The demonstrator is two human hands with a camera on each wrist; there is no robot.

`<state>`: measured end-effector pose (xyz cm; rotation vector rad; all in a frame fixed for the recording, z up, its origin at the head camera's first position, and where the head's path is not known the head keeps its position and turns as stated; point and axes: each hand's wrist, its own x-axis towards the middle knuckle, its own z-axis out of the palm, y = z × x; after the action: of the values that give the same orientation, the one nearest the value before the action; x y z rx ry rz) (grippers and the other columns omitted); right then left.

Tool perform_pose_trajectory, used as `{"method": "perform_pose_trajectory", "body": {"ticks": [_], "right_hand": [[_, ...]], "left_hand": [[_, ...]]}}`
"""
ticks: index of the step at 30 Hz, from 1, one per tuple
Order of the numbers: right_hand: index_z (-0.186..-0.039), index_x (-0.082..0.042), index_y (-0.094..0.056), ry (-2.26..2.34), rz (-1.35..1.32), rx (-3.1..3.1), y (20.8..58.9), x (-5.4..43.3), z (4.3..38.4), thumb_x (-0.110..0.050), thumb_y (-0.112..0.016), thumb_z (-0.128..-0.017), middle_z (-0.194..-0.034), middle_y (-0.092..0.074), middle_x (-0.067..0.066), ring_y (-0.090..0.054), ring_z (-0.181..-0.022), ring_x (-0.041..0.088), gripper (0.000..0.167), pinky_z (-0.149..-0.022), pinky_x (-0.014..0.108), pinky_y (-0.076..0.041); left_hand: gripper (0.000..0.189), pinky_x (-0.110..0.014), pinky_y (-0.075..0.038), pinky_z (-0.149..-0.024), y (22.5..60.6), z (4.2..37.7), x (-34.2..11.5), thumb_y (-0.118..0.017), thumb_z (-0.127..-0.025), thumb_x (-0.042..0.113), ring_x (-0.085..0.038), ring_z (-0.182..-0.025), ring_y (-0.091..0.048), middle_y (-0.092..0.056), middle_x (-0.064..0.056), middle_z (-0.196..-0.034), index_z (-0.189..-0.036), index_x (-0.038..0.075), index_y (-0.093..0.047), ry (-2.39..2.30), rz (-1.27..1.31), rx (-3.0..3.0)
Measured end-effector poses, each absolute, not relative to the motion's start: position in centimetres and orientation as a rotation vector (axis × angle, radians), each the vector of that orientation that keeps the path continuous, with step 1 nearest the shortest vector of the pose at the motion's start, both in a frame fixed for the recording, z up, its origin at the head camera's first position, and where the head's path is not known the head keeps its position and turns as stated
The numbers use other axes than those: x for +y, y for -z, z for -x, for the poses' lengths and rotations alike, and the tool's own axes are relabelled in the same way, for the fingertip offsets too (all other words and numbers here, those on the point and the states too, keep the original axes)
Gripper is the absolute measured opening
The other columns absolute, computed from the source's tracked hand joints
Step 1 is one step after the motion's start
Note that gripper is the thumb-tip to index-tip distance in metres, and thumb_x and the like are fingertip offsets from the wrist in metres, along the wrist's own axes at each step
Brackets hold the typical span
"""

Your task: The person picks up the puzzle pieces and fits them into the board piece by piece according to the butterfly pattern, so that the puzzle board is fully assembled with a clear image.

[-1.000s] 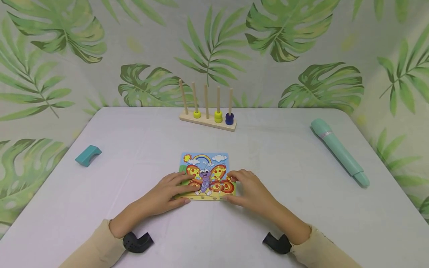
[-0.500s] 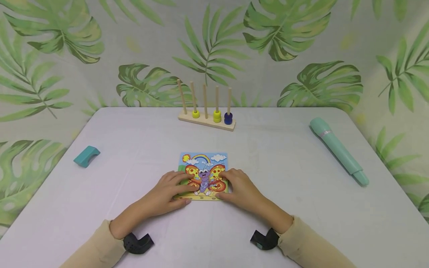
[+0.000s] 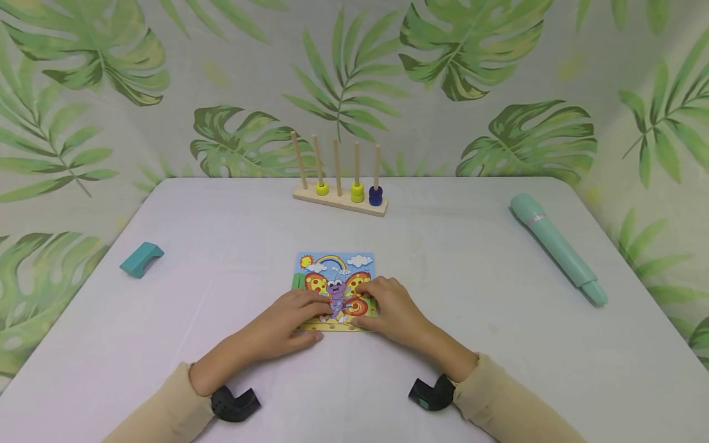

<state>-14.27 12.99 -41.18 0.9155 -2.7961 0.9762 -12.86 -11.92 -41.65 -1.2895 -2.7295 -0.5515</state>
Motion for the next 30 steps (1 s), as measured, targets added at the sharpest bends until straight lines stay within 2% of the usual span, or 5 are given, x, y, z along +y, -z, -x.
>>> {"method": "perform_pose_trajectory", "body": {"ticks": [4,9,16,20,30], "right_hand": [[-0.108,-0.011,-0.062,-0.97,-0.908,-2.843,41.0,12.8,14.4,-0.034,-0.077,-0.069,-0.097,-0.054,-0.001,-0.044,-0.088,0.016,0.049,-0.077,0.034,-0.036],[-0.107,-0.013,-0.062,-0.956,-0.87,-2.934,40.5,12.4,14.5,-0.038,-0.076,-0.069,-0.099,-0.053,0.0,-0.044,-0.09,0.018,0.048,-0.076,0.034,-0.036],[-0.101,-0.012,-0.062,-0.917,-0.822,-2.982,39.9,12.3,14.4,-0.04,-0.076,-0.068,-0.095,-0.049,0.001,-0.044,-0.086,0.018,0.046,-0.068,0.03,-0.038],[-0.105,-0.012,-0.064,-0.888,-0.82,-2.976,39.8,12.3,14.2,-0.041,-0.075,-0.069,-0.096,-0.049,0.001,-0.044,-0.086,0.017,0.048,-0.067,0.029,-0.039],[-0.112,-0.011,-0.064,-0.874,-0.892,-2.986,39.6,12.7,14.3,-0.039,-0.073,-0.073,-0.102,-0.05,0.003,-0.047,-0.093,0.019,0.049,-0.077,0.035,-0.043]], "left_hand": [[0.047,-0.038,-0.028,-0.097,41.8,12.7,-11.7,-0.052,-0.087,0.047,-0.02,-0.113,-0.038,-0.045,-0.001,-0.124,-0.131,0.031,-0.047,0.452,1.304,-2.717],[0.048,-0.043,-0.026,-0.097,41.9,12.5,-11.5,-0.045,-0.086,0.056,-0.023,-0.114,-0.034,-0.041,-0.004,-0.127,-0.131,0.038,-0.046,0.424,1.305,-2.731],[0.046,-0.046,-0.025,-0.097,41.8,12.4,-11.1,-0.047,-0.086,0.053,-0.025,-0.115,-0.033,-0.04,-0.005,-0.129,-0.129,0.036,-0.049,0.426,1.293,-2.735],[0.044,-0.047,-0.025,-0.097,41.6,12.3,-10.9,-0.049,-0.087,0.051,-0.025,-0.116,-0.034,-0.041,-0.006,-0.128,-0.128,0.035,-0.051,0.42,1.277,-2.749],[0.041,-0.049,-0.023,-0.098,41.2,12.0,-10.6,-0.052,-0.086,0.048,-0.026,-0.118,-0.033,-0.041,-0.005,-0.128,-0.125,0.033,-0.054,0.402,1.269,-2.774]]}}
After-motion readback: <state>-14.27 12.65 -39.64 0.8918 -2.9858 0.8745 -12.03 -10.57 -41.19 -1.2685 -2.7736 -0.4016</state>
